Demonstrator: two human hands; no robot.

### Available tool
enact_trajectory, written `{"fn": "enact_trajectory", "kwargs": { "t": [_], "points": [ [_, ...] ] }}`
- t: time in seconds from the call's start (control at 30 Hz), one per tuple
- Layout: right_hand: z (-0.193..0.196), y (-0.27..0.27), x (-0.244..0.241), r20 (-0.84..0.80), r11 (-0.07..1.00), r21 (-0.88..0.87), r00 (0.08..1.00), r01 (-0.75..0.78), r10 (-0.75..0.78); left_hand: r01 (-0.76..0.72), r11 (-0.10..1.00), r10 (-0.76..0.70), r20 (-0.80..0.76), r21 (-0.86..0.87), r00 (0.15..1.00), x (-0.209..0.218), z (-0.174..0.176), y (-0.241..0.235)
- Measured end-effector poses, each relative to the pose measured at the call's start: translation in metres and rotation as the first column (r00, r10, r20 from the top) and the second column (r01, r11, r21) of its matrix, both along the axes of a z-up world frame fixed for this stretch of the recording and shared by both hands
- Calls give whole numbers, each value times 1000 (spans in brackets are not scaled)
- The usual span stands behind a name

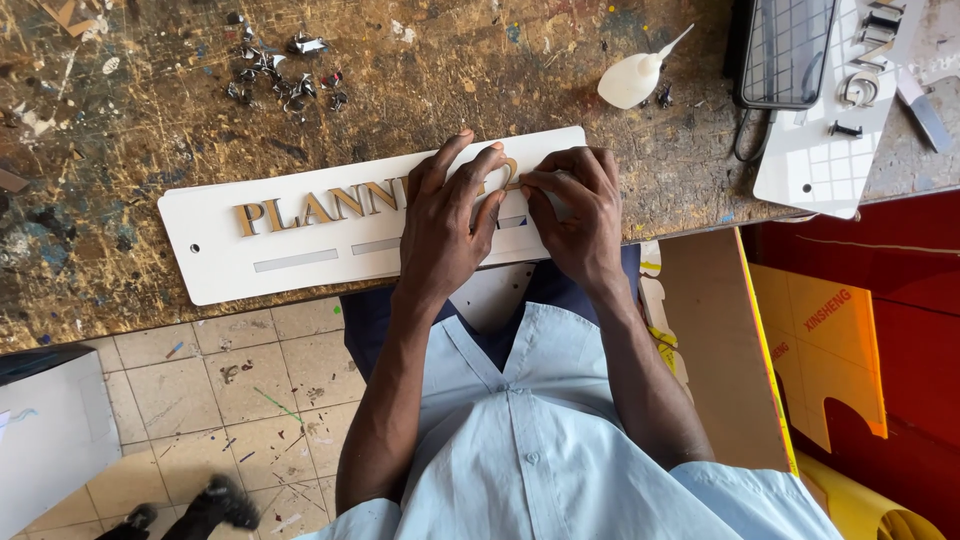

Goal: Applying glue to the back of plastic letters and placing them into a sign board template to assemble a sign.

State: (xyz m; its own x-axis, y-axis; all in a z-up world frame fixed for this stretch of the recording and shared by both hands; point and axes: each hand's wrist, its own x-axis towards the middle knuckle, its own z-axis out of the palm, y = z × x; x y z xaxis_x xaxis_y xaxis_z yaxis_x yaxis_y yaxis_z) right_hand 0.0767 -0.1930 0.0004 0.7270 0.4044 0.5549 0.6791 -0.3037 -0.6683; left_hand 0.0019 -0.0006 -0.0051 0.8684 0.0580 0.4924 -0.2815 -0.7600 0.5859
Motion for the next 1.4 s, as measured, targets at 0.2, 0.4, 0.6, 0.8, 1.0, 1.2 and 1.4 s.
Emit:
{"fn": "enact_trajectory", "kwargs": {
  "t": [0.2,0.4,0.6,0.8,1.0,1.2,1.4],
  "points": [
    [0,0,0,-2,1000,6,1000,6,-6,0,1000,0,1,4,1000,0,0,1],
    [2,0,1,1,999,33,1000,2,-3,0,1000,0,-2,6,1000,-2,7,1],
    [3,0,0,1,999,37,1000,0,0,-24,1000,24,15,1,1000,-3,3,1],
    [6,2,0,1,999,39,1000,13,-13,-42,999,43,50,-4,998,-4,3,2],
    [7,-1,-2,-15,998,55,1000,14,-14,-50,997,55,96,-52,994,-5,1,2],
    [6,-2,-4,-32,998,51,999,19,-18,-66,993,86,213,-101,973,-8,-1,4],
    [12,-4,-4,-25,999,47,1000,-15,16,-84,984,134,353,-156,926,-10,-11,4]
  ]
}}
